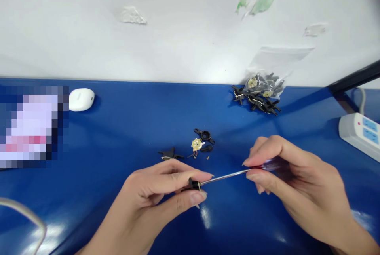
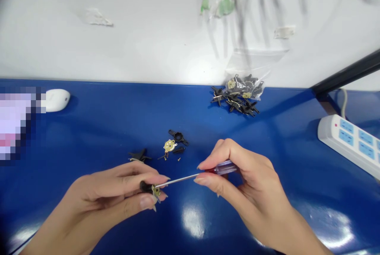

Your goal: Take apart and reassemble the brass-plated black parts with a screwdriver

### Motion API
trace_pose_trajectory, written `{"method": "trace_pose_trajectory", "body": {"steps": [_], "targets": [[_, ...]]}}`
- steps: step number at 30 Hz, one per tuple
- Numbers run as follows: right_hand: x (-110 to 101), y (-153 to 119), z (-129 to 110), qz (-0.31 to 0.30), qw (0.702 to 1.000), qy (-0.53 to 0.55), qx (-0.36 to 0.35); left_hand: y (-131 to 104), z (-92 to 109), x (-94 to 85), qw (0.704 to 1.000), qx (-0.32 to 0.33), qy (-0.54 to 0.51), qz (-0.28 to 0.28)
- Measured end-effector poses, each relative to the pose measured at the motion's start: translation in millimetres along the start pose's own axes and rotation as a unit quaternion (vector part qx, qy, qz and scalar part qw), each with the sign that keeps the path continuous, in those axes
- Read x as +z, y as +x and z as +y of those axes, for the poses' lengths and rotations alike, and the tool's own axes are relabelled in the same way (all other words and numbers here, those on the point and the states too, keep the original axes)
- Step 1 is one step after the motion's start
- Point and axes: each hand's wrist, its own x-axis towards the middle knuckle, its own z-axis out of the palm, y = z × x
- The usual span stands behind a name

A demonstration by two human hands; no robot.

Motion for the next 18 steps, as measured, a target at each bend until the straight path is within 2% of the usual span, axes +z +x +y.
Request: {"method": "trace_pose_trajectory", "body": {"steps": [4,12,18], "targets": [[0,0,-2,0.003,1.0,-0.026,-0.004,0,2,1.5,1.0,-0.006,-0.01,0.008],[1,-1,1,-0.015,0.998,0.037,0.048,0,5,1.5,1.0,0.009,0.028,0.005],[2,-3,2,-0.02,0.997,0.058,0.056,-2,17,4.6,0.998,-0.009,0.055,0.033]]}}
